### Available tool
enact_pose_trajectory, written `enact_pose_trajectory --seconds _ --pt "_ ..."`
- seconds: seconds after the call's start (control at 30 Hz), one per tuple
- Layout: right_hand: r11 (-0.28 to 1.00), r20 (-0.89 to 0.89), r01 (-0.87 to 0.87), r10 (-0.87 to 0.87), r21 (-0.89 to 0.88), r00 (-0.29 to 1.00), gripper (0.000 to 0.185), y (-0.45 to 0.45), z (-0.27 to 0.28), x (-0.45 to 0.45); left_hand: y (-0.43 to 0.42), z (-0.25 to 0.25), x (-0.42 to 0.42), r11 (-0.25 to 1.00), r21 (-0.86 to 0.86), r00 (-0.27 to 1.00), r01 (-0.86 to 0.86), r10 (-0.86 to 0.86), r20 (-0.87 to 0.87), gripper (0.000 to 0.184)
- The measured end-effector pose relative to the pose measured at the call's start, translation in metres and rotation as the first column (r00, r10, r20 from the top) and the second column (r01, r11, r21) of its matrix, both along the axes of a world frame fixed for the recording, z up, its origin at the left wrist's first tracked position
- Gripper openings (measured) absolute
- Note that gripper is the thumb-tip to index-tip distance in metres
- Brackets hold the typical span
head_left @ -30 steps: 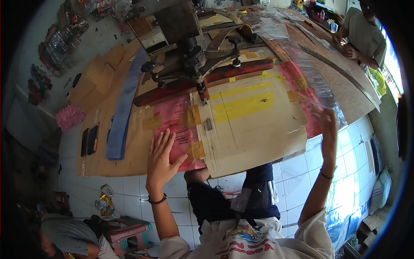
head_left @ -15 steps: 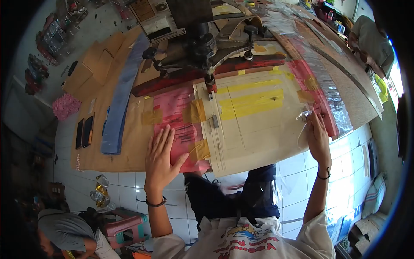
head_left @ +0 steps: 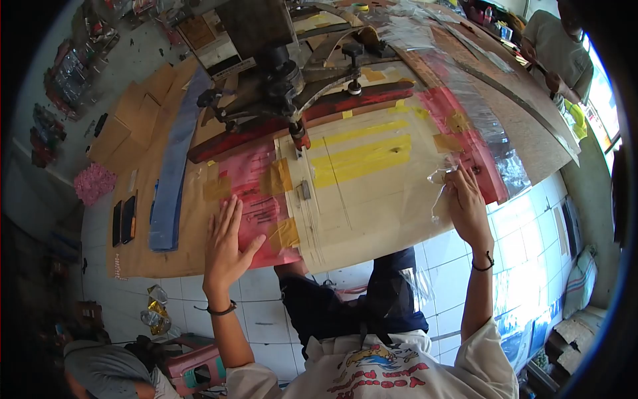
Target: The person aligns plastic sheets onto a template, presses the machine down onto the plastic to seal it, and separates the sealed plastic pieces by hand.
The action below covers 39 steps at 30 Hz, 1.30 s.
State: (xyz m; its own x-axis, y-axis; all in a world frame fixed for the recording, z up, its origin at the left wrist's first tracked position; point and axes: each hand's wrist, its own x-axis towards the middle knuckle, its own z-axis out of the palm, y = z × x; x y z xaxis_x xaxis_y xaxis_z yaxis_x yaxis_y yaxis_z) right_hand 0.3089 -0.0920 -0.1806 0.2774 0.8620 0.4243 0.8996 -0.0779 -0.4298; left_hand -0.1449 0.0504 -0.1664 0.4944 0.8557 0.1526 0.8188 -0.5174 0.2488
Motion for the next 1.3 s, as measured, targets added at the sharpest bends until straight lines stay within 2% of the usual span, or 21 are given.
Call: enact_pose_trajectory --seconds 0.07,0.17,0.27,0.37,0.47,0.53,0.6,0.67,0.77,0.9,1.0,1.2,1.3 --pt "0.999 0.017 -0.014 0.014 0.033 1.0 0.017 0.004 -0.005 0.004 -0.001 -0.001 -0.001 1.0 -0.002 1.0 -0.01 0.01 -0.003 0.087" --pt "0.993 -0.172 -0.058 0.04 -0.102 0.984 0.017 0.004 0.016 -0.003 -0.005 0.0 0.0 1.0 -0.002 1.0 -0.007 0.007 0.011 0.086" --pt "0.995 -0.103 -0.028 0.017 -0.099 0.994 0.019 0.004 0.008 -0.001 -0.004 -0.002 -0.005 1.0 0.004 1.0 -0.009 0.009 -0.004 0.086" --pt "0.996 -0.076 -0.077 0.074 -0.045 0.994 0.02 0.003 0.005 0.001 -0.007 0.001 -0.003 1.0 -0.009 1.0 -0.015 0.015 0.006 0.087" --pt "0.999 0.031 -0.049 0.048 0.013 0.998 0.018 0.006 -0.011 0.01 -0.005 0.002 -0.003 0.999 -0.04 0.999 -0.028 0.027 -0.02 0.084" --pt "0.999 -0.329 -0.037 0.024 -0.034 0.944 0.022 0.001 -0.003 0.009 -0.007 0.0 -0.005 0.999 -0.044 1.0 -0.02 0.02 -0.014 0.084" --pt "0.989 -0.663 -0.068 -0.038 -0.133 0.748 0.027 0.002 0.012 0.012 -0.005 0.004 -0.003 0.999 -0.025 0.999 -0.031 0.03 -0.011 0.082" --pt "0.996 -0.612 -0.073 0.025 -0.054 0.79 0.028 0.002 0.009 0.01 -0.009 0.006 0.004 0.998 -0.011 0.998 -0.058 0.057 -0.018 0.079" --pt "1.0 -0.426 -0.028 0.021 -0.011 0.904 0.031 0.008 0.007 0.002 -0.011 0.001 0.025 0.983 0.181 0.997 -0.032 0.044 -0.061 0.078" --pt "0.994 -0.145 0.079 -0.069 0.069 0.987 0.036 0.013 0.002 -0.012 -0.014 0.003 0.075 0.984 0.108 0.982 0.143 -0.155 0.105 0.076" --pt "0.991 -0.063 0.106 -0.101 0.087 0.993 0.041 0.013 -0.004 -0.011 -0.013 0.001 0.084 0.99 0.021 0.988 0.139 -0.141 0.07 0.077" --pt "0.974 -0.173 0.214 -0.199 0.075 0.965 0.046 0.021 0.004 -0.016 -0.005 -0.001 0.08 0.984 -0.038 0.978 0.176 -0.171 0.122 0.079" --pt "0.96 -0.357 0.255 -0.198 0.119 0.913 0.048 0.023 -0.01 -0.01 -0.006 -0.004 0.08 0.982 -0.02 0.973 0.187 -0.182 0.139 0.079"
